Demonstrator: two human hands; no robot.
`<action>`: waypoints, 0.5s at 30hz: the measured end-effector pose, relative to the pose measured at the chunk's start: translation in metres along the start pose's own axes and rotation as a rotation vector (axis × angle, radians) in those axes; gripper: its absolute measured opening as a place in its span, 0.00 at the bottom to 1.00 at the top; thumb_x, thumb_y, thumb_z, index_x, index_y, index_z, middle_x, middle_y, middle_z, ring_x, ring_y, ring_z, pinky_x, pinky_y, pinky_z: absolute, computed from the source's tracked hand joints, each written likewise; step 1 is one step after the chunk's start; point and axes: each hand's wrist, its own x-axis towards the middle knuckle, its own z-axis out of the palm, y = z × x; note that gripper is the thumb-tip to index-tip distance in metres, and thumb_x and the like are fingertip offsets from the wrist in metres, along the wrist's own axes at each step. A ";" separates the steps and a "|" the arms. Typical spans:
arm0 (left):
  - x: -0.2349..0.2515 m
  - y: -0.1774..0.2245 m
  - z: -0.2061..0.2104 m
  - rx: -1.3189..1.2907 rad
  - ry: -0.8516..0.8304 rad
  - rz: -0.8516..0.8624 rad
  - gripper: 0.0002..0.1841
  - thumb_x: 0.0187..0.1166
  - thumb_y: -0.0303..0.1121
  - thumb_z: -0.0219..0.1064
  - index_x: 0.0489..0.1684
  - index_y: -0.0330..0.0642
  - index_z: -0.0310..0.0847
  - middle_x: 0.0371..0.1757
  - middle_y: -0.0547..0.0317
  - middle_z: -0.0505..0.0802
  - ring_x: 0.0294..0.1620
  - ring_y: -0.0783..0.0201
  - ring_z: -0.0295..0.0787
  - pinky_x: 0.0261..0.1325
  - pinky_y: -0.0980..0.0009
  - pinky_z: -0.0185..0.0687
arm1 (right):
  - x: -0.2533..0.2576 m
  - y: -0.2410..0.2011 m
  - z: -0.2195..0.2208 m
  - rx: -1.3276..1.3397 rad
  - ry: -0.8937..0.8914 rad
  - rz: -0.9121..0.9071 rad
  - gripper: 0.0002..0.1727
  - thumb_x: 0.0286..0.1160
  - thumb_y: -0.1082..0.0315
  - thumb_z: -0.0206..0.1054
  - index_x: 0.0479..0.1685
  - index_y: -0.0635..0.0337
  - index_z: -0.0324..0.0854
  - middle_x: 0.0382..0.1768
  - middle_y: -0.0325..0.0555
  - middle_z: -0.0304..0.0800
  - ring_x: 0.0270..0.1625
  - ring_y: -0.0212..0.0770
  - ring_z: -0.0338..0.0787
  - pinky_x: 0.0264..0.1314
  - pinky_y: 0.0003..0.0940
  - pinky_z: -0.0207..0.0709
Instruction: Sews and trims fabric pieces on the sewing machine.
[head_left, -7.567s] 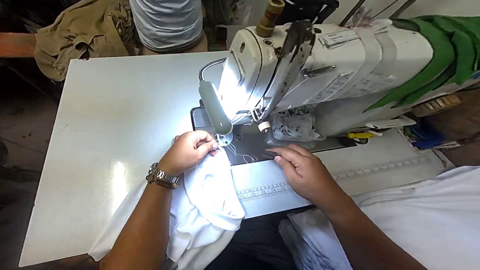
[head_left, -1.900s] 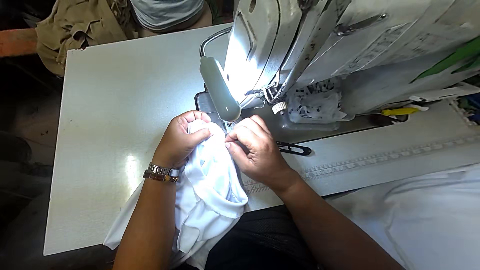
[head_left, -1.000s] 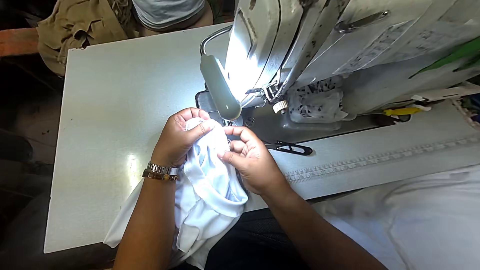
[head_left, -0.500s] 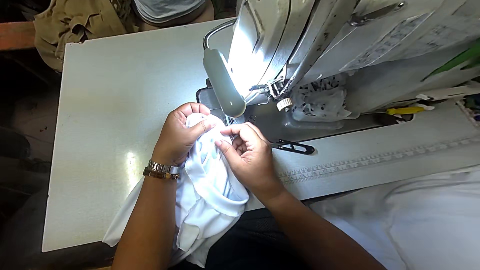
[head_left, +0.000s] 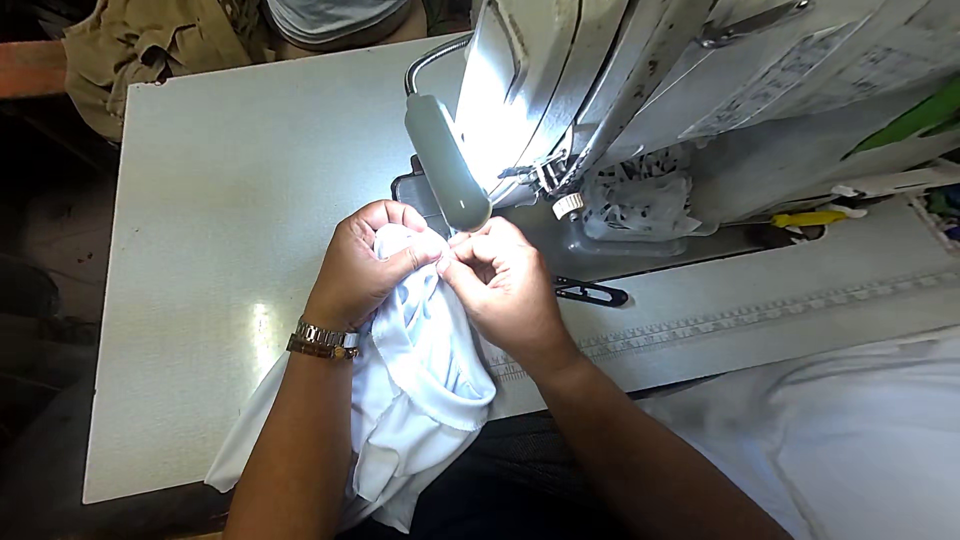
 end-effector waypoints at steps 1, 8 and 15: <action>0.000 -0.001 0.000 -0.001 -0.003 0.008 0.13 0.63 0.18 0.78 0.41 0.41 0.82 0.35 0.62 0.94 0.36 0.73 0.91 0.42 0.77 0.89 | 0.001 0.001 0.001 -0.013 0.001 -0.019 0.07 0.73 0.72 0.68 0.29 0.63 0.87 0.44 0.45 0.84 0.39 0.21 0.81 0.40 0.10 0.74; -0.001 -0.001 0.004 -0.050 0.059 -0.049 0.14 0.65 0.16 0.75 0.43 0.42 0.81 0.36 0.65 0.92 0.37 0.74 0.91 0.43 0.77 0.90 | 0.002 0.015 0.003 0.104 -0.019 -0.023 0.07 0.77 0.72 0.62 0.31 0.59 0.82 0.46 0.41 0.83 0.53 0.25 0.80 0.55 0.16 0.73; -0.001 0.003 0.003 -0.060 0.075 -0.106 0.14 0.67 0.15 0.71 0.44 0.43 0.80 0.37 0.67 0.91 0.38 0.75 0.91 0.43 0.77 0.90 | -0.005 0.021 -0.002 0.220 0.003 -0.039 0.07 0.77 0.75 0.61 0.33 0.61 0.83 0.51 0.43 0.82 0.58 0.28 0.81 0.58 0.16 0.77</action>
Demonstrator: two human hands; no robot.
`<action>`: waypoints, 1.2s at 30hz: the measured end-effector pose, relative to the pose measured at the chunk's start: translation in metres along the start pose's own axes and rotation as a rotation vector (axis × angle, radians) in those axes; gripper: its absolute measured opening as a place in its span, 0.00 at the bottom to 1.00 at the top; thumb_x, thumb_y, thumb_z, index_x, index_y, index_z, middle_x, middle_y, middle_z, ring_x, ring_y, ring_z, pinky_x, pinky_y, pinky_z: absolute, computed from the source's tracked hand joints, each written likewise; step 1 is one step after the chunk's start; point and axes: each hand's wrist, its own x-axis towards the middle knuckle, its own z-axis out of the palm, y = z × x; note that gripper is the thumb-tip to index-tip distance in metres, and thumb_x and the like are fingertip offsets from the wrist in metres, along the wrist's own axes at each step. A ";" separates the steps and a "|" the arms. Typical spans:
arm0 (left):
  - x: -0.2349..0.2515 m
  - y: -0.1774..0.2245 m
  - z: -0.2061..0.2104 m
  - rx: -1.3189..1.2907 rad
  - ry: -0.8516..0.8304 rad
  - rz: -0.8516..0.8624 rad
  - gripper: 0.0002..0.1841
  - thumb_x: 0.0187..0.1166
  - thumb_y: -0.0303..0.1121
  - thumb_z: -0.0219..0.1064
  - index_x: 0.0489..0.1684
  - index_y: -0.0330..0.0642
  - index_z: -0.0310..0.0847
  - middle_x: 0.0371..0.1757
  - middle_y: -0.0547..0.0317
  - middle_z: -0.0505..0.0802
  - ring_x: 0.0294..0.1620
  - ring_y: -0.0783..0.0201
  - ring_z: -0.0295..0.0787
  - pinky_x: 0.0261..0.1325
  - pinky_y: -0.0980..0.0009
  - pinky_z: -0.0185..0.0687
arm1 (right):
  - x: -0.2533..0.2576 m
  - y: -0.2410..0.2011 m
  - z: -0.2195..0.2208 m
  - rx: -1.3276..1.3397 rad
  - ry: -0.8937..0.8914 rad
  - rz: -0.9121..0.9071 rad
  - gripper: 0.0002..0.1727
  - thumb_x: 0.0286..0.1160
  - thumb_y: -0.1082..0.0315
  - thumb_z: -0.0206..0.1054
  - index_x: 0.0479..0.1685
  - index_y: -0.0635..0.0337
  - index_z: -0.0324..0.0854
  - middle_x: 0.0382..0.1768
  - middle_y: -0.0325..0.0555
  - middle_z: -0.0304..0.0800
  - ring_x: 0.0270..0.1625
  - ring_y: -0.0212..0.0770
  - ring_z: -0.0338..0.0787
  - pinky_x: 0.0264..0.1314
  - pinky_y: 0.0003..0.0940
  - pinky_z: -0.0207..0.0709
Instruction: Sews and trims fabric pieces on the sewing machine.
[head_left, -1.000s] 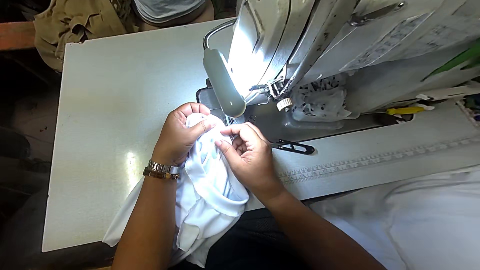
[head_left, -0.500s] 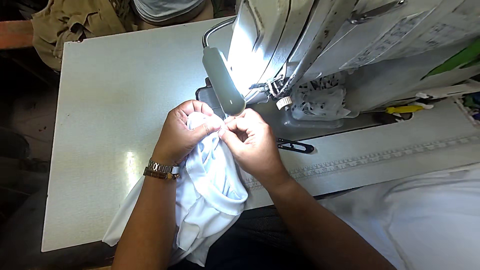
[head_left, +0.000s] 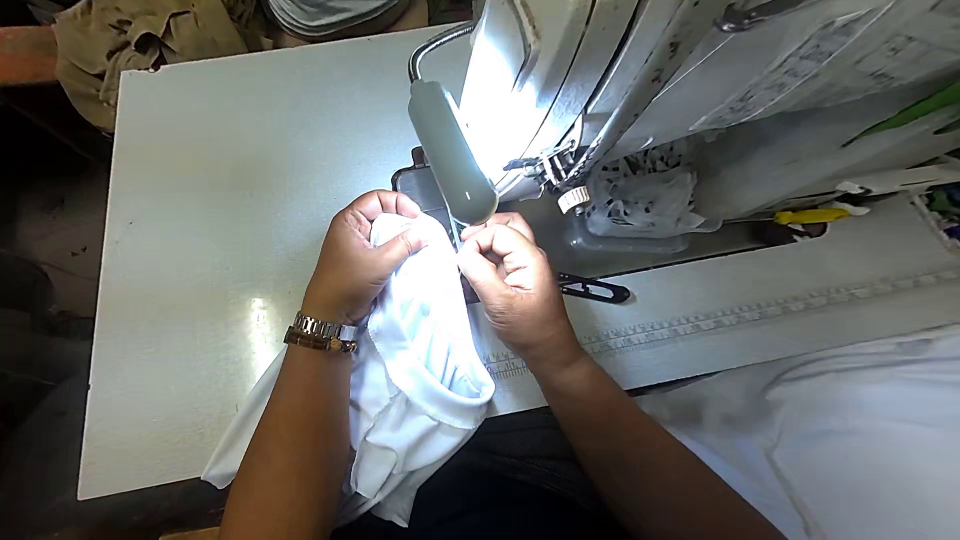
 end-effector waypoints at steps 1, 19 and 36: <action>0.000 0.001 0.000 -0.005 -0.015 -0.010 0.14 0.68 0.14 0.71 0.45 0.42 0.80 0.38 0.65 0.91 0.38 0.74 0.91 0.44 0.76 0.91 | -0.001 0.000 -0.001 -0.027 0.008 -0.009 0.05 0.77 0.75 0.63 0.36 0.62 0.84 0.51 0.44 0.82 0.59 0.28 0.81 0.58 0.17 0.77; -0.005 0.010 -0.001 0.008 -0.120 -0.031 0.22 0.56 0.12 0.75 0.46 0.43 0.78 0.37 0.69 0.93 0.39 0.78 0.90 0.45 0.81 0.88 | -0.005 -0.010 0.001 -0.166 0.029 0.005 0.07 0.76 0.72 0.70 0.47 0.66 0.85 0.47 0.46 0.86 0.40 0.23 0.85 0.41 0.13 0.81; -0.008 0.015 0.004 -0.083 -0.049 -0.157 0.21 0.61 0.09 0.71 0.49 0.40 0.79 0.36 0.67 0.92 0.36 0.76 0.91 0.41 0.79 0.90 | -0.019 -0.012 0.005 0.353 0.111 0.210 0.14 0.72 0.86 0.60 0.48 0.57 0.70 0.34 0.34 0.83 0.37 0.24 0.86 0.43 0.19 0.84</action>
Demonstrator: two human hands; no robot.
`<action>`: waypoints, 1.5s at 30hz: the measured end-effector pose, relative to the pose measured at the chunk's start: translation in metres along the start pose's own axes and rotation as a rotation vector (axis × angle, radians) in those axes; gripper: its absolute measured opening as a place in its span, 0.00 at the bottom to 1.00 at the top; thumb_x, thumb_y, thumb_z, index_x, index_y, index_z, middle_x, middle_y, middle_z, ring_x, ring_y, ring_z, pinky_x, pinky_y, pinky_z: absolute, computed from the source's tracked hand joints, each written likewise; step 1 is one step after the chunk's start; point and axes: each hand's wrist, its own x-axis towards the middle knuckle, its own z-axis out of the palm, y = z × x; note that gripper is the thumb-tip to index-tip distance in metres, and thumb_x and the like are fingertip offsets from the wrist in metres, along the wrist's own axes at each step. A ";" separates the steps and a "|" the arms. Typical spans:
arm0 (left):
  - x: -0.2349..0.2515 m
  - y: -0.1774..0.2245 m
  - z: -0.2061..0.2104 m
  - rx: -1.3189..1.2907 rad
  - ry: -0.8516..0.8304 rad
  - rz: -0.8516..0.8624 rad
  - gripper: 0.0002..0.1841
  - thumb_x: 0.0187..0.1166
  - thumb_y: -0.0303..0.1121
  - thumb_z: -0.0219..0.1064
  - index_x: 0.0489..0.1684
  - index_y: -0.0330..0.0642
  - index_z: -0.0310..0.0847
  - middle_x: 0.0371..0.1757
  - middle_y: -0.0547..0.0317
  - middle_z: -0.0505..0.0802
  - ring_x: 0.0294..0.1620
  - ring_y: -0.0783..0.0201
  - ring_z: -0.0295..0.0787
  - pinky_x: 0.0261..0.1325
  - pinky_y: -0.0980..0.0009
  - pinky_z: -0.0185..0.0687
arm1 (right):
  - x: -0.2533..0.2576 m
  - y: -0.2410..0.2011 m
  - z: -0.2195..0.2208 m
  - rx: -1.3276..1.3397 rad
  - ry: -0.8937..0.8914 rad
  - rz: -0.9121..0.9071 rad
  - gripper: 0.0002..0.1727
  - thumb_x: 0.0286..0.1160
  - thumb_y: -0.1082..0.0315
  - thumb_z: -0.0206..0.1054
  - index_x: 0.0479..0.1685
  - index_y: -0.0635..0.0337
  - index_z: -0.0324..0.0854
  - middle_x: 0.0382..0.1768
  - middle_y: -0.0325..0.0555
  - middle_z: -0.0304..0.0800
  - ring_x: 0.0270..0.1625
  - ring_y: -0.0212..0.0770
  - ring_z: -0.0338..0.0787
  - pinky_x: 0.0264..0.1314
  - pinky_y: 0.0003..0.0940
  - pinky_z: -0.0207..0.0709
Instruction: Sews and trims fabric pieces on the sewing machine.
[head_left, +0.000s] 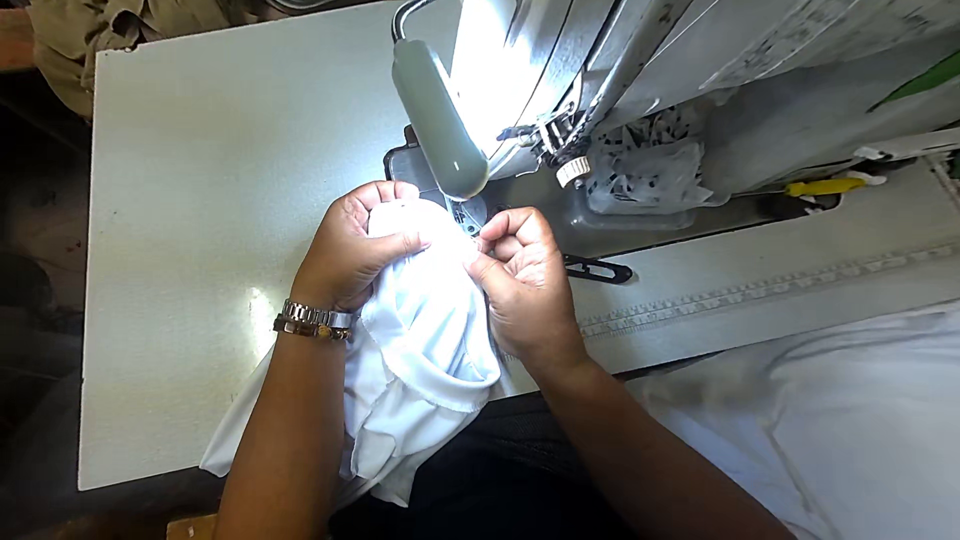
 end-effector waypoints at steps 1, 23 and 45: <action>0.000 0.000 0.000 0.000 -0.001 -0.003 0.21 0.62 0.09 0.71 0.49 0.39 0.79 0.36 0.66 0.92 0.36 0.76 0.91 0.41 0.79 0.90 | -0.001 0.000 0.000 0.004 0.005 -0.008 0.14 0.73 0.86 0.60 0.48 0.57 0.70 0.35 0.33 0.83 0.37 0.24 0.86 0.43 0.19 0.84; 0.000 0.002 -0.001 0.018 -0.020 -0.052 0.23 0.60 0.07 0.71 0.53 0.36 0.78 0.38 0.65 0.92 0.37 0.75 0.91 0.43 0.79 0.90 | -0.007 -0.040 -0.075 -1.289 -0.165 -0.135 0.17 0.76 0.70 0.67 0.60 0.68 0.87 0.58 0.72 0.84 0.65 0.76 0.78 0.63 0.70 0.69; -0.001 0.000 0.000 0.016 -0.064 -0.015 0.27 0.56 0.06 0.70 0.56 0.38 0.74 0.42 0.66 0.90 0.42 0.75 0.91 0.46 0.79 0.90 | -0.017 -0.031 -0.027 -0.274 -0.116 0.217 0.10 0.88 0.68 0.58 0.57 0.62 0.80 0.28 0.30 0.84 0.21 0.20 0.81 0.23 0.14 0.79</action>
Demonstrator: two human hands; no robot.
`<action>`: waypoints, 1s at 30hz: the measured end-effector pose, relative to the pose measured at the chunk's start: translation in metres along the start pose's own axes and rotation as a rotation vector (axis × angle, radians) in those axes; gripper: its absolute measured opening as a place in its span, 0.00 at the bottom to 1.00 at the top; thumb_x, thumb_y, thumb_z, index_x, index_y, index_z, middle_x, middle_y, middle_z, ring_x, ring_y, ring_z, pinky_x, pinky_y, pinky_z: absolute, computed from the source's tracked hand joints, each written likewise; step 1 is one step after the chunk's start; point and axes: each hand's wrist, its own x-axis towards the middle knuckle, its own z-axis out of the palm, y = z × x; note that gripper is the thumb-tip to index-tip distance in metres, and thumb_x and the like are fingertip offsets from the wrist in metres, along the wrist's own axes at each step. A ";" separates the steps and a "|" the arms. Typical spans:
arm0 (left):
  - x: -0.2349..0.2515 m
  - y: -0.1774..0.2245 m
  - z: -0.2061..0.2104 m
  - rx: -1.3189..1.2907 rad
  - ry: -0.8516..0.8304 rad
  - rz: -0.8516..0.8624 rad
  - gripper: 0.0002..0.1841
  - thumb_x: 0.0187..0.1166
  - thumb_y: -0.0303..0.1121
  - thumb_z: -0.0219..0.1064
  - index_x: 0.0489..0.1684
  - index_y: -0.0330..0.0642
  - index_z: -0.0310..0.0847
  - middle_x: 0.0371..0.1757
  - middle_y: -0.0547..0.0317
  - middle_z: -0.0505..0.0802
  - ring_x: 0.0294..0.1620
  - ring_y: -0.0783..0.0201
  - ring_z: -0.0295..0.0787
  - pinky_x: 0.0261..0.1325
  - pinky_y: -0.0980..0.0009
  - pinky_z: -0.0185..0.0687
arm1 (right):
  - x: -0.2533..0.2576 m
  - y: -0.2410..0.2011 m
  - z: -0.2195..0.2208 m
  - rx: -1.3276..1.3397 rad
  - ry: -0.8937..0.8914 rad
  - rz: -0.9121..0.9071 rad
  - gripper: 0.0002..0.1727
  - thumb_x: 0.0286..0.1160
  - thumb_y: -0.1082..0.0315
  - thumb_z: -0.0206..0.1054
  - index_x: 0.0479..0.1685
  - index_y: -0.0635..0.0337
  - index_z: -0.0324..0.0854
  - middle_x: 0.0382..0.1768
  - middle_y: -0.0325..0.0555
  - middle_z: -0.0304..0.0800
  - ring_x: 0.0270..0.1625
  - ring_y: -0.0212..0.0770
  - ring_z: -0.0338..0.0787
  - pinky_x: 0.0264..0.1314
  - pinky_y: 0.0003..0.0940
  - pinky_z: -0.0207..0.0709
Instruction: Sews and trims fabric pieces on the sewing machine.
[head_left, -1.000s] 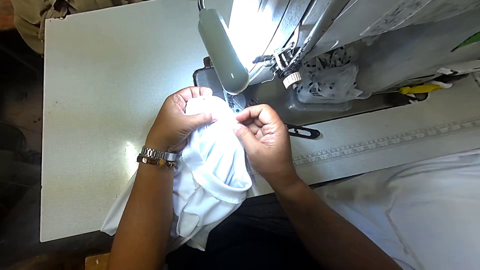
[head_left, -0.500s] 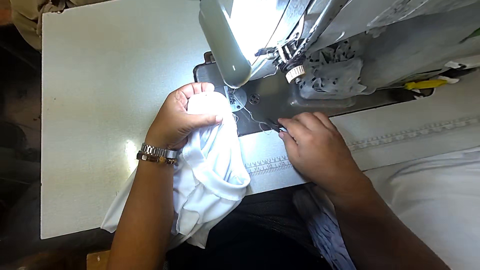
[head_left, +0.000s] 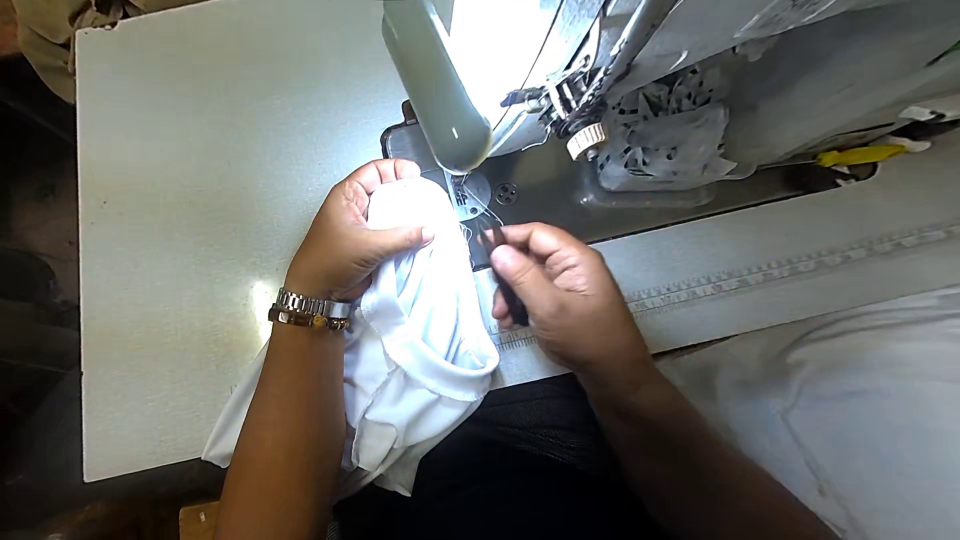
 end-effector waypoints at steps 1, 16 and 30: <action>-0.001 0.001 0.001 0.008 0.003 0.004 0.27 0.56 0.07 0.70 0.54 0.40 0.74 0.41 0.68 0.90 0.41 0.77 0.90 0.46 0.80 0.89 | 0.000 -0.001 0.007 0.026 -0.003 -0.008 0.10 0.85 0.70 0.62 0.57 0.63 0.80 0.31 0.32 0.84 0.21 0.19 0.81 0.23 0.13 0.79; -0.002 0.001 0.002 -0.006 0.000 0.021 0.26 0.57 0.07 0.69 0.54 0.39 0.74 0.40 0.67 0.91 0.40 0.76 0.91 0.45 0.80 0.89 | 0.005 0.006 0.025 -0.003 -0.020 -0.028 0.12 0.81 0.71 0.67 0.58 0.64 0.80 0.33 0.35 0.85 0.20 0.18 0.79 0.22 0.12 0.76; -0.001 0.000 0.003 -0.009 0.008 0.034 0.25 0.57 0.08 0.70 0.52 0.40 0.74 0.39 0.68 0.91 0.39 0.77 0.91 0.45 0.80 0.89 | 0.004 0.007 0.025 -0.004 -0.010 -0.025 0.11 0.81 0.72 0.66 0.57 0.66 0.80 0.32 0.36 0.83 0.19 0.19 0.78 0.22 0.12 0.76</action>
